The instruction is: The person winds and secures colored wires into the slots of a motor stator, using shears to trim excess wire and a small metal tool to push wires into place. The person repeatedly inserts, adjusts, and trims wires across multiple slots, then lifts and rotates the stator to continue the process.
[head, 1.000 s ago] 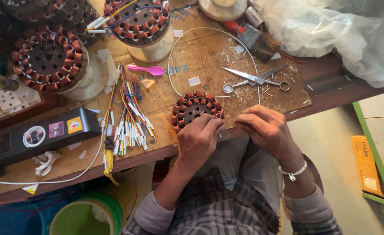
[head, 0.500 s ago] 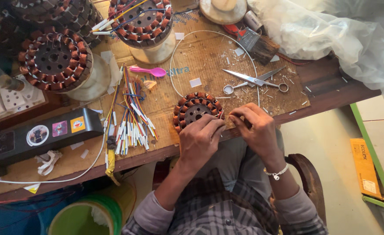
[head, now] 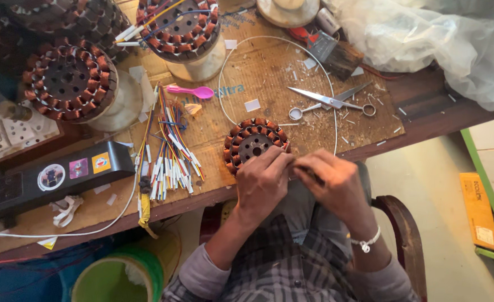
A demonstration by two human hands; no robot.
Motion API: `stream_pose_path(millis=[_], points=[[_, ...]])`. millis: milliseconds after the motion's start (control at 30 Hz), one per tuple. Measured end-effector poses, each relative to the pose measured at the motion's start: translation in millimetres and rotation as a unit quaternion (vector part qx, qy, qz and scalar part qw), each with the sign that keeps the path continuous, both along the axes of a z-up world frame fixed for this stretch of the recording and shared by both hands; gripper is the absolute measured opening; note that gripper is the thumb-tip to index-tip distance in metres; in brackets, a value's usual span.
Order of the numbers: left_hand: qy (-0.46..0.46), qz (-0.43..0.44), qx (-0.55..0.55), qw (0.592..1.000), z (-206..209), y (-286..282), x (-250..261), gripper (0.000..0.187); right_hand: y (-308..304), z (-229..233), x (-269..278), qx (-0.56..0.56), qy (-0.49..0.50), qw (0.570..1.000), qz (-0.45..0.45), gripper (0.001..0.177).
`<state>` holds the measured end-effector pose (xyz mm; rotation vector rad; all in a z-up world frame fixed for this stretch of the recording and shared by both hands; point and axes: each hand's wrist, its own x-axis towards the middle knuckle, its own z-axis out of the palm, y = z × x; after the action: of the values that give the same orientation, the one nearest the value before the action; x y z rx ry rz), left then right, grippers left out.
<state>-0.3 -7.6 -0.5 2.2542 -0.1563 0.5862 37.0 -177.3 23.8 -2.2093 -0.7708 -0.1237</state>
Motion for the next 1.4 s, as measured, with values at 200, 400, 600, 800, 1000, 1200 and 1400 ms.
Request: stream_pose_path(millis=[200, 400, 600, 800, 1000, 1200, 1400], points=[[0.009, -0.014, -0.045, 0.999, 3.2, 4.3, -1.3, 0.01, 9.9, -9.0, 23.8, -0.002, 0.015, 0.998, -0.055, 0.013], [0.042, -0.011, -0.082, 0.996, 6.9, 5.7, -0.2, 0.011, 1.4, -10.3, -5.3, 0.039, 0.023, 0.999, -0.008, 0.016], [0.034, -0.047, -0.065, 0.996, 5.6, 7.8, -0.3, 0.011, 0.7, -13.3, 12.8, 0.052, 0.006, 0.997, -0.052, 0.014], [0.017, -0.052, -0.089, 0.995, 5.1, 10.6, 0.0, 0.011, 9.8, -26.3, 7.6, 0.053, 0.083, 0.994, -0.054, 0.016], [0.042, -0.037, -0.078, 0.995, 5.2, 8.6, 0.7, 0.01, -1.4, -4.2, -15.8, 0.057, 0.08, 0.995, -0.024, 0.015], [0.018, -0.051, -0.063, 0.997, 5.9, 9.7, 0.7, 0.014, 4.7, -1.0, 3.5, 0.073, 0.048, 0.994, -0.058, 0.014], [-0.003, -0.039, -0.068, 0.997, 6.6, 8.4, 0.5, 0.015, 8.5, -23.4, 13.9, 0.056, 0.102, 0.991, -0.066, 0.015]])
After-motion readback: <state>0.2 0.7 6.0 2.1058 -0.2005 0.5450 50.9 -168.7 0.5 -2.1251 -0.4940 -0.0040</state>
